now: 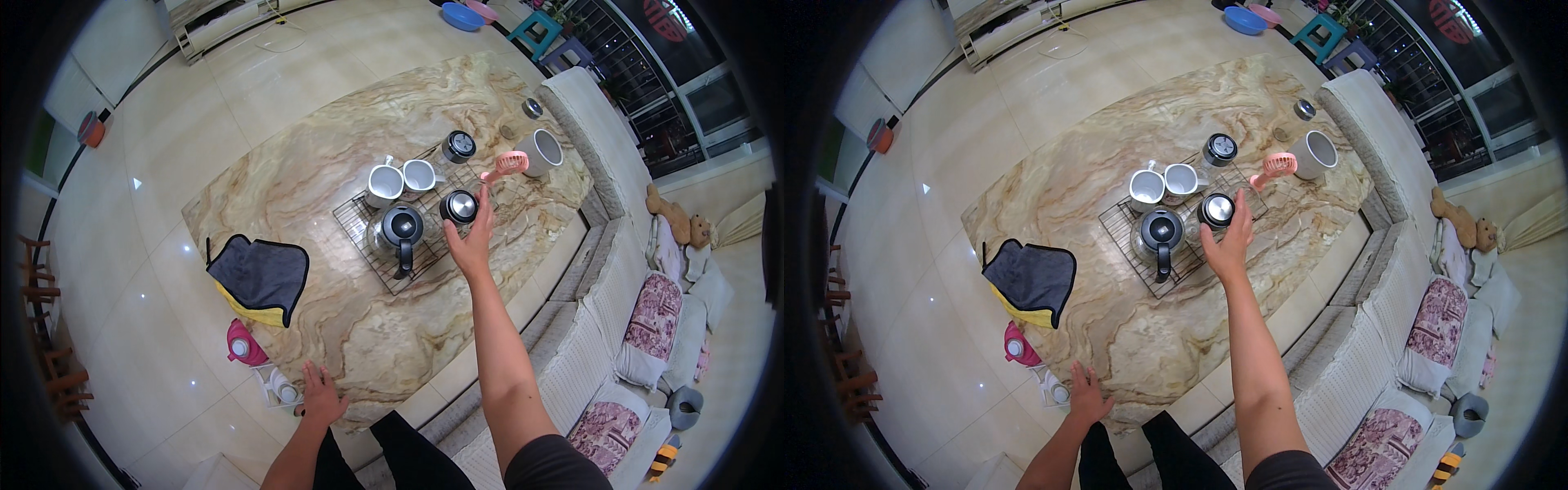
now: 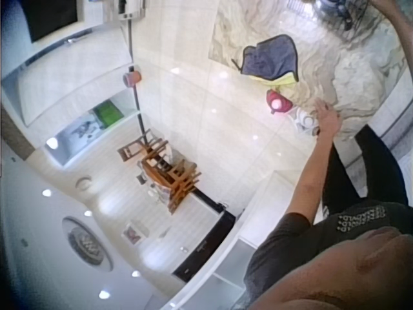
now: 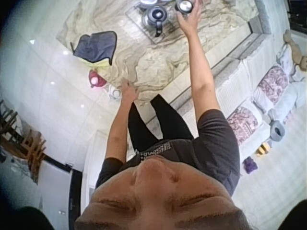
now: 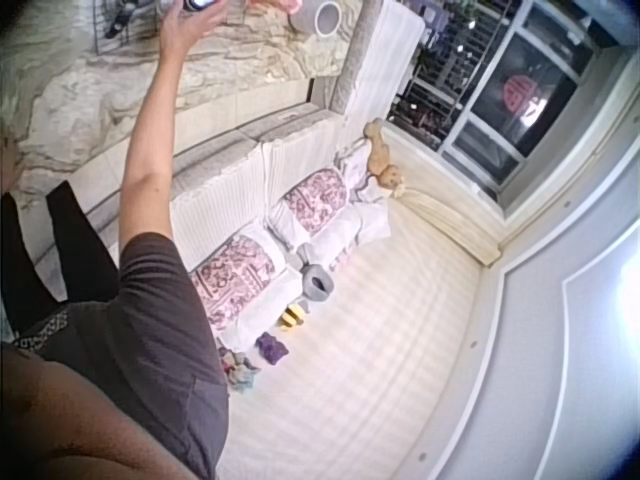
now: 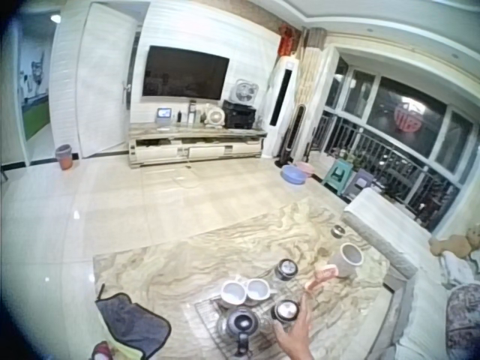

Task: The person picks up trash from a coffee table, discards it in a bin, and then wipes down the table surface using a cloth.

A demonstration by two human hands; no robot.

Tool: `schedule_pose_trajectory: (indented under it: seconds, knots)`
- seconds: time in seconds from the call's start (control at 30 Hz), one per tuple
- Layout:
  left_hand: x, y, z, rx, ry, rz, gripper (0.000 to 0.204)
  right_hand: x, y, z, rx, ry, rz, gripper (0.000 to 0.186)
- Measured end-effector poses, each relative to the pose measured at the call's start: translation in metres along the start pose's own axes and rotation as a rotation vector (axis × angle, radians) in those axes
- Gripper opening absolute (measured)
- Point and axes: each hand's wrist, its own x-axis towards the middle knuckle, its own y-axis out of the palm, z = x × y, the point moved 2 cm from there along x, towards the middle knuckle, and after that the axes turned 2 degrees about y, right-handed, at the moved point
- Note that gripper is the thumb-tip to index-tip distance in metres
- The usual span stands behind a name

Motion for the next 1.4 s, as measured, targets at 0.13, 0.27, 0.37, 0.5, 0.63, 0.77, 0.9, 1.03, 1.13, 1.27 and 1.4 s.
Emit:
schedule_pose_trajectory:
  seconds: [0.13, 0.27, 0.37, 0.5, 0.63, 0.77, 0.9, 1.03, 1.13, 1.27, 1.4]
  knots:
    - [-0.002, -0.003, 0.001, 0.002, -0.01, 0.006, 0.088, -0.002, 0.002, 0.004, 0.055, 0.124, 0.065, 0.095]
    - [-0.003, -0.005, 0.003, -0.006, -0.007, 0.019, 0.088, -0.002, 0.0, 0.016, 0.009, 0.27, 0.082, 0.093]
    - [-0.005, -0.008, 0.006, -0.049, -0.007, 0.059, 0.085, -0.009, 0.002, 0.022, -0.019, 0.118, -0.026, 0.091]
    - [-0.003, -0.017, 0.006, -0.04, -0.021, 0.097, 0.082, -0.023, -0.011, 0.035, 0.08, 0.02, -0.126, 0.07]
    - [-0.011, -0.021, 0.016, -0.164, 0.007, 0.092, 0.076, -0.065, 0.013, 0.09, 0.189, -0.274, 0.079, 0.052]
    - [-0.029, -0.003, 0.022, -0.194, 0.048, 0.068, 0.069, -0.122, 0.077, 0.159, 0.263, -0.397, 0.542, 0.05]
    - [-0.05, 0.01, 0.015, -0.301, 0.025, 0.045, 0.064, -0.162, 0.179, 0.2, 0.394, -0.528, 0.759, 0.052]
    - [-0.068, 0.014, 0.014, -0.394, 0.097, -0.09, 0.055, -0.183, 0.242, 0.235, 0.233, -0.353, 0.799, 0.055]
    - [-0.072, 0.012, 0.022, -0.374, 0.064, -0.127, 0.055, -0.202, 0.257, 0.231, -0.036, -0.385, 0.794, 0.055]
    - [-0.079, 0.009, 0.041, -0.463, 0.018, -0.145, 0.056, -0.243, 0.206, 0.197, -0.057, -0.346, 0.816, 0.057]
    - [-0.081, 0.001, 0.068, -0.465, -0.081, -0.253, 0.063, -0.302, 0.106, 0.151, -0.267, -0.239, 0.968, 0.06]
